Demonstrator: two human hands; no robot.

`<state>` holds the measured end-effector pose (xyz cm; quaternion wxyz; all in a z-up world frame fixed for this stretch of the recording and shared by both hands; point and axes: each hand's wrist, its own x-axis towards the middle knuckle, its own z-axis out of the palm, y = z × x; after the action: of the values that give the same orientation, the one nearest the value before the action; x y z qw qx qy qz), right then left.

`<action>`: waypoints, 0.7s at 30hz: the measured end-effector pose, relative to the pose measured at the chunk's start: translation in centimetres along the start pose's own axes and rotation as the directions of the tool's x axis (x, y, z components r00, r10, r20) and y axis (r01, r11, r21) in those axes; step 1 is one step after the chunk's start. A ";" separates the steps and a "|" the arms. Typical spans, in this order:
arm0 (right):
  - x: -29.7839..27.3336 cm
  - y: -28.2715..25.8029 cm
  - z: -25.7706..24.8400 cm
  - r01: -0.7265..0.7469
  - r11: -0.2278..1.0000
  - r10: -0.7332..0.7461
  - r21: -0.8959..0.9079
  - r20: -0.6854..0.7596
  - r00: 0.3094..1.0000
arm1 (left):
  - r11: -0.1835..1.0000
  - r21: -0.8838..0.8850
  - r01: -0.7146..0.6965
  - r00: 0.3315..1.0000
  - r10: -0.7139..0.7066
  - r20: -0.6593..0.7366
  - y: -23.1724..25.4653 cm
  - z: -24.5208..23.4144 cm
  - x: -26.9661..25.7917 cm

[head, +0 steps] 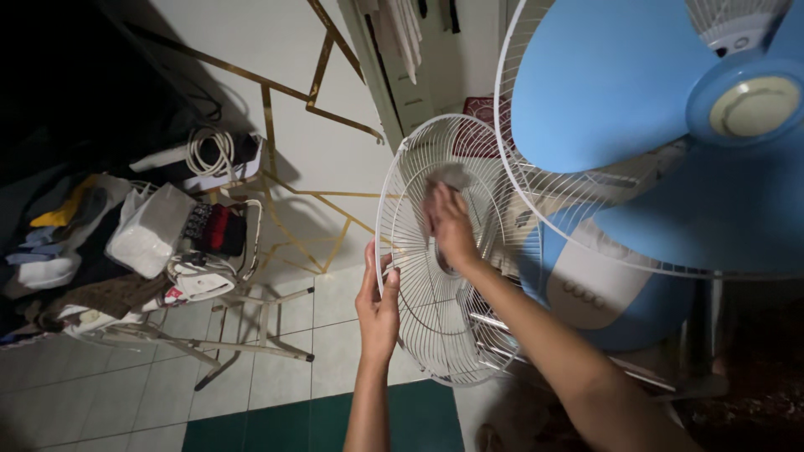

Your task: The person attaches the fan blades to the motor hub, secures them with a nut, and then wipes the front metal grille with a cloth. The person handles the fan blades, the central nut, and the front grille.

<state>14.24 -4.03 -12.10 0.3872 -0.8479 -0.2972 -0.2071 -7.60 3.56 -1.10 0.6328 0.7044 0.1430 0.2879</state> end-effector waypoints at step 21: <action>2.4 -11.5 -5.0 0.192 0.578 -0.047 0.793 -0.202 0.978 | 0.991 0.079 -0.106 0.990 0.098 0.100 1.8 1.0 0.7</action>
<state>7.75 -1.12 -1.52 0.7375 -0.5376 -0.3834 -0.1418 -6.72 2.92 0.75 0.5931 0.7499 0.0881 0.2795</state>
